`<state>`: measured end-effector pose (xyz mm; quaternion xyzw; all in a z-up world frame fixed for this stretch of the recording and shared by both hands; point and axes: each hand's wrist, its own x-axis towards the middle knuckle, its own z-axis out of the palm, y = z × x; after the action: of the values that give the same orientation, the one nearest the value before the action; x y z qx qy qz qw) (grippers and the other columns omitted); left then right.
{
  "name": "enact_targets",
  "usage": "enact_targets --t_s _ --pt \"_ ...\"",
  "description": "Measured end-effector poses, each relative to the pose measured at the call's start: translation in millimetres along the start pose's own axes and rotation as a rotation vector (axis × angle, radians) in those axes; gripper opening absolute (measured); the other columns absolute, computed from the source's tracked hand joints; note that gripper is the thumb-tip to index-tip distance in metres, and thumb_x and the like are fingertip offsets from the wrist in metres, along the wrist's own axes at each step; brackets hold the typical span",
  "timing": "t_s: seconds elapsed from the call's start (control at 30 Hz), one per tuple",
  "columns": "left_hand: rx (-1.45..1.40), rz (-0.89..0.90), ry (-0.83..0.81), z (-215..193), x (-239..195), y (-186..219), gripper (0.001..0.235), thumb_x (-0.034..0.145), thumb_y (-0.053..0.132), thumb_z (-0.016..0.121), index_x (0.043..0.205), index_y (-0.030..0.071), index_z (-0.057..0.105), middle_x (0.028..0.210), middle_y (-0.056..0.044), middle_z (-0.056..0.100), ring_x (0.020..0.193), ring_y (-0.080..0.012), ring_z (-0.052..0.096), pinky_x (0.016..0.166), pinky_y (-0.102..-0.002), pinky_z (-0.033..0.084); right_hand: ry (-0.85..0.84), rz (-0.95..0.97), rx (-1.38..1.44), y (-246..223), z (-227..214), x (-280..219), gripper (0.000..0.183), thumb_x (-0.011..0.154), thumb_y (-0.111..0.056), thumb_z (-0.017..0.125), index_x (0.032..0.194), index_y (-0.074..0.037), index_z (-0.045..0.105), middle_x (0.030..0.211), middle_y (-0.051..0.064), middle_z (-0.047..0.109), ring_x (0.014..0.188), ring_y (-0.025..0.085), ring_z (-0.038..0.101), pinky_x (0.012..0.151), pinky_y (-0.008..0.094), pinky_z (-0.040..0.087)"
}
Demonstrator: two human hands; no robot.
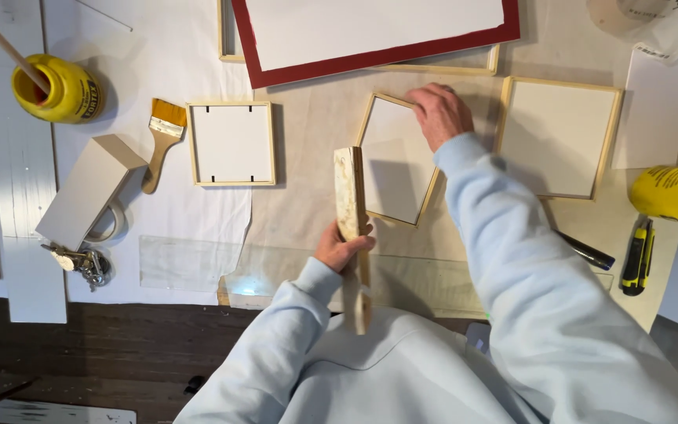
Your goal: Assembling art pieces into small wooden frames using a stapler and cleaning tools.
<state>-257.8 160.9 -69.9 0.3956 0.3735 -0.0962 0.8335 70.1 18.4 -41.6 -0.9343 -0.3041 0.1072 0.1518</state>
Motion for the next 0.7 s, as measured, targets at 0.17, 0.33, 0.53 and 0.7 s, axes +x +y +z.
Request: enact_targets --t_s 0.17,0.33,0.53,0.7 --pt "0.919 0.478 0.255 -32.5 7.8 73.7 0.090 0.066 0.010 0.094 0.141 -0.006 0.047 0.126 -0.031 0.057 0.124 -0.0510 0.058 0.103 -0.060 0.053 0.328 0.284 0.270 -27.4 0.1 -109.3 0.054 0.100 -0.021 0.081 0.147 -0.006 0.060 0.126 0.023 0.068 0.118 0.043 0.066 0.108 0.055 0.050" --pt "1.149 0.526 0.415 -24.1 60.4 79.6 0.095 0.076 0.013 0.086 0.155 0.008 0.032 0.130 -0.016 0.045 0.128 -0.0407 0.054 0.116 -0.051 0.049 0.330 0.578 0.541 -9.9 61.9 -170.2 0.049 0.096 -0.029 0.085 0.139 -0.010 0.068 0.118 0.017 0.069 0.103 0.039 0.074 0.080 0.046 0.066" --pt "1.341 0.514 0.548 -0.5 81.4 92.3 0.087 0.085 0.028 0.086 0.156 0.014 0.038 0.132 -0.010 0.044 0.125 -0.0351 0.053 0.107 -0.051 0.051 0.330 0.623 0.493 -23.8 59.2 -168.5 0.048 0.090 -0.035 0.089 0.131 -0.013 0.077 0.109 0.013 0.077 0.099 0.036 0.077 0.082 0.048 0.067" --pt "1.477 0.495 0.559 9.4 88.0 105.7 0.087 0.085 0.042 0.084 0.156 0.013 0.043 0.126 -0.010 0.047 0.117 -0.0343 0.051 0.097 -0.049 0.049 0.335 0.652 0.531 -24.6 60.9 -170.9 0.047 0.088 -0.030 0.091 0.130 -0.014 0.078 0.108 0.012 0.079 0.097 0.034 0.078 0.084 0.044 0.067"
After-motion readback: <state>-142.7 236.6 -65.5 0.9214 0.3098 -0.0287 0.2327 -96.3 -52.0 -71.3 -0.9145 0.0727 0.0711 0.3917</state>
